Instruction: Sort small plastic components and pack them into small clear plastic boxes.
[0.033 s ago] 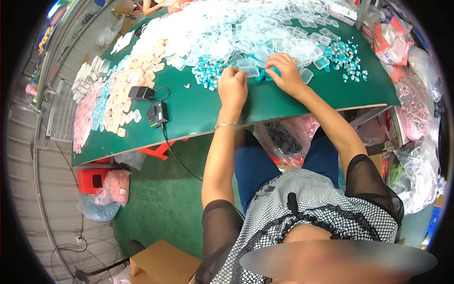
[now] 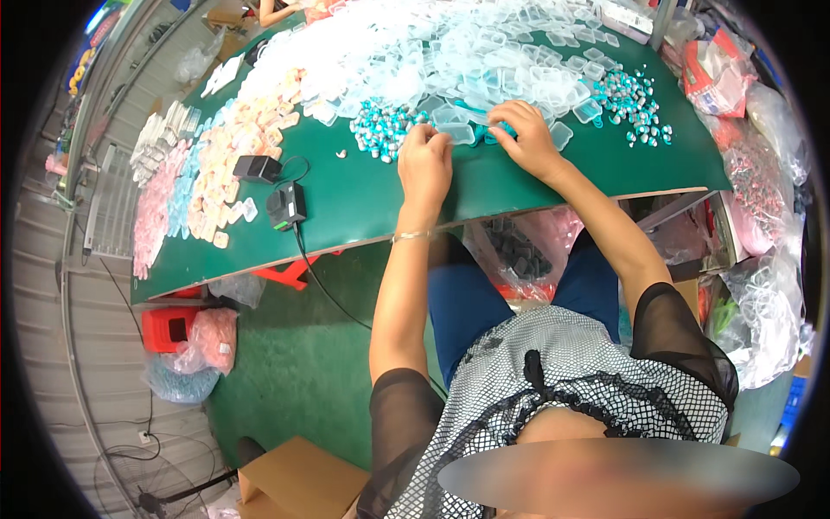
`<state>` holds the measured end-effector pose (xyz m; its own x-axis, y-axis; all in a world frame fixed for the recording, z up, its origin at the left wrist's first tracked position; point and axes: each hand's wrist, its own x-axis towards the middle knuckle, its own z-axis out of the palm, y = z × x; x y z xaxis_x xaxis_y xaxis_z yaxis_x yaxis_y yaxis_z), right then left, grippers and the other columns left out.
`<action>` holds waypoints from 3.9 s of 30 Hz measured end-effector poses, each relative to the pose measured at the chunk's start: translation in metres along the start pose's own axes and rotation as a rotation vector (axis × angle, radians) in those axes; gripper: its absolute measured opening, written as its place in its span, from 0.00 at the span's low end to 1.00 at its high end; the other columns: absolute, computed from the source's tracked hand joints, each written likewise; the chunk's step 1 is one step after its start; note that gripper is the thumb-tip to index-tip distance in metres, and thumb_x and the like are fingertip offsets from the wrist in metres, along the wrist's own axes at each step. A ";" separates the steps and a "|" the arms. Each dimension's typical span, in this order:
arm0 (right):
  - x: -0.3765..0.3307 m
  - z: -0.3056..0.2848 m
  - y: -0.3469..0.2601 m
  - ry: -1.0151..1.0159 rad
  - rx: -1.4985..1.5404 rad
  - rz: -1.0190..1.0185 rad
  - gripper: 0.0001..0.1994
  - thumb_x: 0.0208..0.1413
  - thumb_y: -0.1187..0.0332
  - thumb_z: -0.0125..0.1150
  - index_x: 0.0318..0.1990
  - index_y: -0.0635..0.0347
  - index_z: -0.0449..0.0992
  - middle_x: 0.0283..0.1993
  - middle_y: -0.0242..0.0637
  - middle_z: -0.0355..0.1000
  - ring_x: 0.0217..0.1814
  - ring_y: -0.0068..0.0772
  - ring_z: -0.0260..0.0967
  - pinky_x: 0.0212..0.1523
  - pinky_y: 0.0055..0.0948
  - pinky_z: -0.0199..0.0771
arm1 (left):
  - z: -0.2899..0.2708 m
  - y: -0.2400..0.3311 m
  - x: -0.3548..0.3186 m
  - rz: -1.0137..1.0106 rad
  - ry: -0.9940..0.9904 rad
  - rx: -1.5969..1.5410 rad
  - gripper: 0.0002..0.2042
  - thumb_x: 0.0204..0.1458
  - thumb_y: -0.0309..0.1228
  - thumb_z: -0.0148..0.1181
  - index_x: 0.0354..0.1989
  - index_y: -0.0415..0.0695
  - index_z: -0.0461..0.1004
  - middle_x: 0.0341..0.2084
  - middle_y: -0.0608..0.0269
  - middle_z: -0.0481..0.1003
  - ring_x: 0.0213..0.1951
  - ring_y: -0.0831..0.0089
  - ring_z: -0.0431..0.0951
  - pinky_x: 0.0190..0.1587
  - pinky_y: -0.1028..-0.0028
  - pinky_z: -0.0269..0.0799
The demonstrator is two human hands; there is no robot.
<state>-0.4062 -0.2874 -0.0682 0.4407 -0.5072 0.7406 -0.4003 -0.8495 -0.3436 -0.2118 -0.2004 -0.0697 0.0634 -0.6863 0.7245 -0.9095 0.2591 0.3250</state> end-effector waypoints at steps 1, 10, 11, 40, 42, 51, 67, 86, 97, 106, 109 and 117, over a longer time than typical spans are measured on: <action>-0.006 -0.006 -0.005 -0.019 0.057 -0.013 0.07 0.47 0.70 0.65 0.35 0.53 0.75 0.41 0.31 0.74 0.50 0.37 0.68 0.51 0.40 0.62 | -0.013 0.010 -0.007 -0.018 -0.008 -0.045 0.07 0.41 0.22 0.67 0.30 0.44 0.79 0.32 0.60 0.73 0.33 0.61 0.76 0.34 0.65 0.73; -0.060 -0.043 -0.040 -0.127 -0.023 -0.212 0.08 0.44 0.74 0.65 0.34 0.56 0.75 0.36 0.32 0.72 0.43 0.38 0.70 0.46 0.37 0.65 | -0.053 0.023 -0.066 -0.137 -0.184 -0.106 0.05 0.43 0.20 0.64 0.30 0.40 0.77 0.33 0.57 0.74 0.35 0.57 0.77 0.36 0.63 0.74; -0.065 -0.042 -0.044 -0.158 -0.027 -0.206 0.08 0.44 0.74 0.65 0.34 0.56 0.76 0.36 0.32 0.72 0.44 0.38 0.69 0.47 0.37 0.65 | -0.057 0.020 -0.068 -0.156 -0.184 -0.096 0.05 0.44 0.22 0.64 0.30 0.40 0.77 0.33 0.56 0.74 0.34 0.56 0.77 0.36 0.62 0.74; -0.070 -0.062 -0.042 -0.277 0.047 0.128 0.10 0.49 0.72 0.61 0.40 0.57 0.76 0.38 0.36 0.72 0.43 0.43 0.68 0.44 0.39 0.69 | -0.020 0.085 -0.058 -0.087 -0.168 0.025 0.07 0.42 0.31 0.66 0.31 0.47 0.79 0.37 0.64 0.75 0.45 0.62 0.71 0.47 0.57 0.60; -0.058 -0.059 -0.033 -0.267 0.012 0.070 0.10 0.50 0.73 0.60 0.41 0.58 0.76 0.40 0.37 0.73 0.45 0.43 0.69 0.45 0.40 0.70 | -0.017 0.083 -0.058 -0.031 -0.231 0.083 0.08 0.42 0.30 0.67 0.33 0.48 0.80 0.36 0.66 0.76 0.43 0.64 0.73 0.47 0.61 0.62; -0.059 -0.065 -0.012 -0.438 0.128 0.022 0.08 0.47 0.73 0.64 0.37 0.57 0.79 0.39 0.34 0.73 0.45 0.41 0.69 0.46 0.36 0.71 | -0.003 0.064 -0.044 0.100 -0.337 -0.040 0.05 0.44 0.24 0.63 0.30 0.45 0.80 0.37 0.64 0.79 0.38 0.62 0.78 0.44 0.63 0.68; -0.049 -0.069 -0.014 -0.460 0.078 -0.063 0.05 0.46 0.72 0.65 0.31 0.60 0.76 0.35 0.35 0.70 0.41 0.38 0.69 0.44 0.36 0.66 | 0.020 0.044 -0.021 0.219 -0.371 -0.237 0.06 0.43 0.22 0.61 0.31 0.42 0.80 0.38 0.59 0.78 0.38 0.56 0.79 0.42 0.63 0.75; -0.070 -0.101 -0.008 -0.150 0.184 0.209 0.05 0.49 0.75 0.62 0.34 0.62 0.79 0.34 0.39 0.74 0.35 0.37 0.73 0.36 0.31 0.72 | -0.011 -0.045 -0.023 -0.357 -0.125 0.221 0.07 0.45 0.33 0.64 0.31 0.46 0.80 0.29 0.53 0.78 0.34 0.53 0.78 0.38 0.58 0.74; -0.104 -0.177 0.101 0.095 -0.368 0.593 0.06 0.52 0.67 0.61 0.37 0.54 0.80 0.34 0.36 0.76 0.33 0.37 0.75 0.33 0.33 0.74 | -0.053 -0.047 -0.029 -0.365 -0.382 -0.139 0.07 0.47 0.25 0.66 0.34 0.38 0.79 0.24 0.60 0.75 0.24 0.74 0.75 0.30 0.75 0.71; -0.082 -0.168 0.146 -0.347 -0.668 0.639 0.12 0.52 0.69 0.53 0.41 0.48 0.81 0.46 0.42 0.75 0.49 0.47 0.74 0.47 0.44 0.74 | -0.049 -0.035 -0.037 -0.430 -0.333 -0.057 0.11 0.45 0.25 0.68 0.38 0.37 0.78 0.25 0.55 0.77 0.27 0.68 0.79 0.34 0.70 0.75; -0.081 -0.181 0.146 -0.353 -0.639 0.625 0.10 0.51 0.68 0.54 0.39 0.52 0.79 0.42 0.41 0.76 0.44 0.48 0.75 0.42 0.45 0.74 | -0.039 -0.029 -0.039 -0.440 -0.269 -0.009 0.11 0.45 0.27 0.68 0.36 0.39 0.77 0.26 0.55 0.78 0.28 0.67 0.80 0.34 0.69 0.75; -0.074 -0.139 0.051 -0.052 0.167 0.386 0.09 0.47 0.75 0.67 0.37 0.61 0.77 0.34 0.30 0.74 0.31 0.19 0.68 0.33 0.20 0.70 | -0.046 -0.003 -0.040 -0.412 -0.131 -0.113 0.04 0.45 0.24 0.66 0.30 0.40 0.78 0.25 0.57 0.76 0.23 0.64 0.75 0.29 0.68 0.72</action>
<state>-0.5712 -0.2731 -0.0601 0.3260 -0.7956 0.5107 -0.4103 -0.6058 -0.6817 -0.1931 -0.1431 -0.0716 0.3514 -0.8263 0.4401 -0.7681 0.0143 0.6401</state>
